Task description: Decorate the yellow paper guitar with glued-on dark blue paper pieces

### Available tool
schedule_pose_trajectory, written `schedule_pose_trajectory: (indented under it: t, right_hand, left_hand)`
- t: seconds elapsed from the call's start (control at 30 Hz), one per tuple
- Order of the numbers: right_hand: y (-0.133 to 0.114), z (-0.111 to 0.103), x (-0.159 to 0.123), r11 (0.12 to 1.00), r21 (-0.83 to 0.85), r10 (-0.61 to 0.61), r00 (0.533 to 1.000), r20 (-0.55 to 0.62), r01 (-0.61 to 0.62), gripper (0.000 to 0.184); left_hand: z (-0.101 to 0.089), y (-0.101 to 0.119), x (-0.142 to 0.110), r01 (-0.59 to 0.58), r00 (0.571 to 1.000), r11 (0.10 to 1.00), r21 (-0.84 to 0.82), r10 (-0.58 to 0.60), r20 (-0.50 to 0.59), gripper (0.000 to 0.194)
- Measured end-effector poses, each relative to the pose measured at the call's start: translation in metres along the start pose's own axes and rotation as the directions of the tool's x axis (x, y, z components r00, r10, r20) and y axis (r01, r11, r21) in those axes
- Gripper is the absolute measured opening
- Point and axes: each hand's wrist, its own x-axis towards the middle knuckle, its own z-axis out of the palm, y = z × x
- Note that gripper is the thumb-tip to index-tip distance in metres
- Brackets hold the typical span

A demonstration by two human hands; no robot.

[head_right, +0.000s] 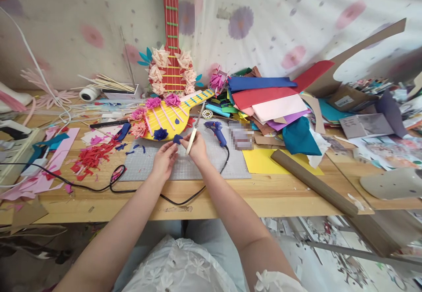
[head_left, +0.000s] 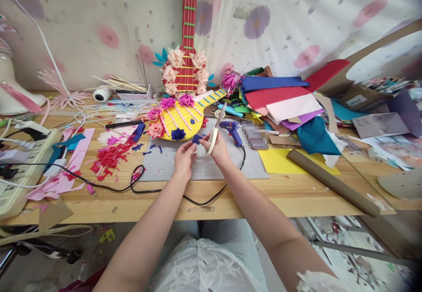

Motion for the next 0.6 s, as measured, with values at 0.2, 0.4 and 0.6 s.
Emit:
schedule_pose_trajectory:
  t: [0.2, 0.4, 0.6]
  right_hand:
    - [0.008, -0.024, 0.001, 0.817, -0.529, -0.138, 0.968, 0.21, 0.231, 0.02]
    - [0.018, -0.025, 0.0, 0.738, -0.604, -0.159, 0.947, 0.278, 0.301, 0.017]
    - [0.028, -0.025, 0.003, 0.728, -0.596, -0.165, 0.93, 0.328, 0.339, 0.017]
  left_hand:
    - [-0.027, 0.005, 0.025, -0.434, 0.892, 0.718, 0.544, 0.258, 0.372, 0.039]
    - [-0.03, -0.004, 0.036, -0.622, 0.781, 0.473, 0.624, 0.306, 0.545, 0.03]
    - [-0.032, -0.009, 0.035, -0.652, 0.758, 0.406, 0.641, 0.323, 0.567, 0.024]
